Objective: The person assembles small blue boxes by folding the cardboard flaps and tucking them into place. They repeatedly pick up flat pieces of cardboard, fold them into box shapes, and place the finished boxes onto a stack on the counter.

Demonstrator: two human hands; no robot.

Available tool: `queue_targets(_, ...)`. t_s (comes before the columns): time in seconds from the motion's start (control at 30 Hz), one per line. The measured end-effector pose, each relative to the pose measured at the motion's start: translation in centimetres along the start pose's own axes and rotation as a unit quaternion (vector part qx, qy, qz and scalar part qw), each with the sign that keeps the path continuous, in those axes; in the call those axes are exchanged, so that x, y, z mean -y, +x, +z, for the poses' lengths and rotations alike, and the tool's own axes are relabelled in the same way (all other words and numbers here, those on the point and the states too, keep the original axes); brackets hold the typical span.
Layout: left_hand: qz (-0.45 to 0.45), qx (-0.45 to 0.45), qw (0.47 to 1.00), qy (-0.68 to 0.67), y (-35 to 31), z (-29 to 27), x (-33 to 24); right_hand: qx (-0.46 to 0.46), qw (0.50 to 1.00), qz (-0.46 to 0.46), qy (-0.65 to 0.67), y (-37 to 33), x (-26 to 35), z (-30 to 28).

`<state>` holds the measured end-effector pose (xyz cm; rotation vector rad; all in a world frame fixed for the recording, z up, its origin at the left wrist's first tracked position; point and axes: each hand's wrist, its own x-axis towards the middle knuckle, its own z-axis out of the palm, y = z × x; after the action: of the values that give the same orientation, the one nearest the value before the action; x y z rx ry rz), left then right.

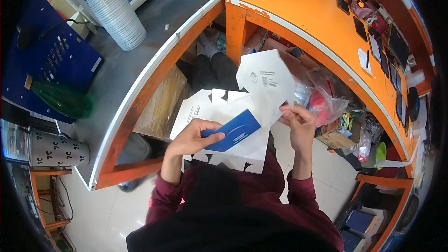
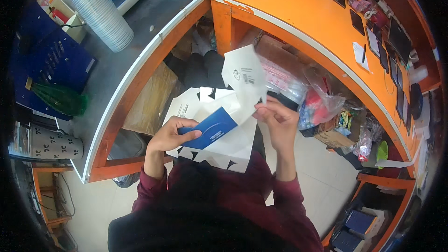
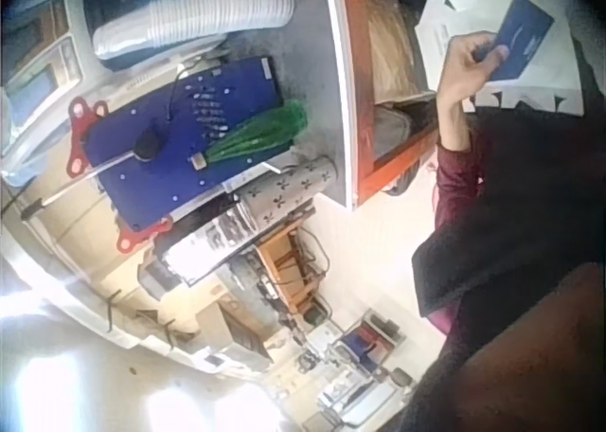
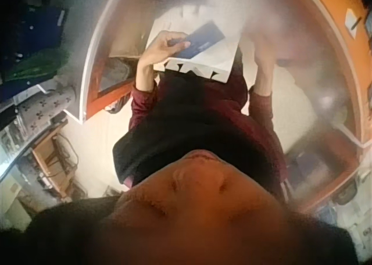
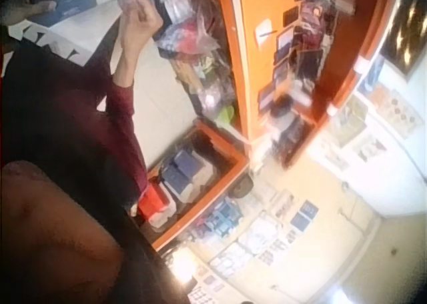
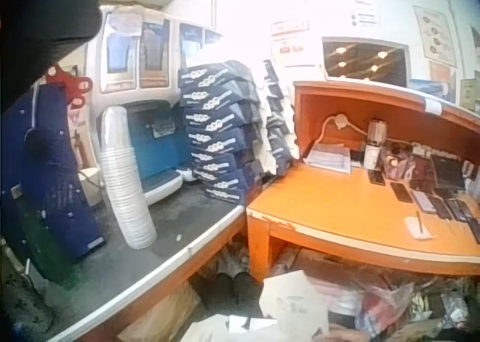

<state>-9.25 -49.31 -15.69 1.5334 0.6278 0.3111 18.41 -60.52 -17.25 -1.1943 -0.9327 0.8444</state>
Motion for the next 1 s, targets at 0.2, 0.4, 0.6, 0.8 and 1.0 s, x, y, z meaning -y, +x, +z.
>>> queue_targets(0.2, -0.039, 0.029, 0.999, 0.020, 1.7, 1.2, 0.3, 0.125, 0.957, -0.094, -0.246, -1.2, 2.7, 2.8)
queue_targets(0.4, 0.040, 0.000, 0.993, 0.107, 2.5, 2.5, -1.0, -0.087, 0.951, -0.119, -0.272, -1.3, 1.4, 3.6)
queue_targets(0.6, 0.157, 0.023, 0.958, 0.239, 2.9, 1.3, -1.1, 0.124, 0.875, -0.192, -0.427, -1.3, 3.2, 2.9)
queue_targets(0.8, 0.039, -0.088, 0.995, 0.037, 2.0, 1.6, -1.9, 0.162, 0.783, -0.143, -0.584, 1.8, 3.1, 1.5)
queue_targets(1.0, 0.234, -0.165, 0.955, 0.074, 0.8, 1.5, 1.4, 0.134, 0.849, -0.146, -0.489, 1.8, 2.7, 2.8)
